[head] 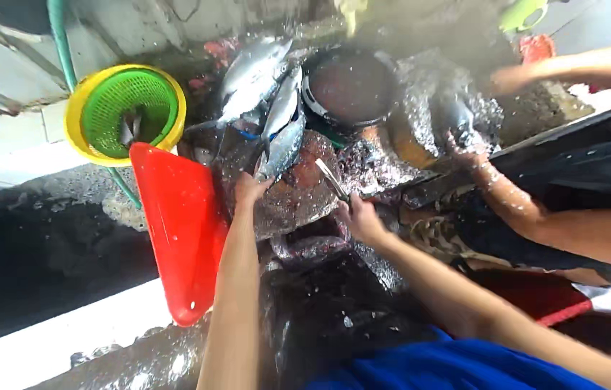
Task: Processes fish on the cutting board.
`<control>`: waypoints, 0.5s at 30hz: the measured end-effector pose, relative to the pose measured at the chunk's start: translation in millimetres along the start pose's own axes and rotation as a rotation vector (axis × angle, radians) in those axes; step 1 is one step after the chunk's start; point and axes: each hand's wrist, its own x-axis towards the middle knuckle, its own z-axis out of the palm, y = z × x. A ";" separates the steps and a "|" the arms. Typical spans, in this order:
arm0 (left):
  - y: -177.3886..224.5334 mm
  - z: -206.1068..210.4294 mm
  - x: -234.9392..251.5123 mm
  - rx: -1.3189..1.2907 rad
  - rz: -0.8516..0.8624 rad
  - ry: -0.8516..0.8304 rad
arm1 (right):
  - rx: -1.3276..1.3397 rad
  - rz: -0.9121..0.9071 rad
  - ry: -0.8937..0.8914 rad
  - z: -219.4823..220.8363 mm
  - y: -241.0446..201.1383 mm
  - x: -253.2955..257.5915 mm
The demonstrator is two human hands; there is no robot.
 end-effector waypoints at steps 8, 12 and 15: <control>32.8 59.5 27.0 0.101 -0.125 -0.004 | 0.164 0.034 -0.178 -34.2 -4.6 15.4; -35.8 62.5 -58.1 -0.389 -0.161 -0.212 | 0.206 -0.026 -0.158 -83.9 -31.1 90.3; -66.5 61.8 -124.5 -0.647 -0.228 -0.277 | 0.076 -0.074 -0.186 -22.8 -47.6 115.8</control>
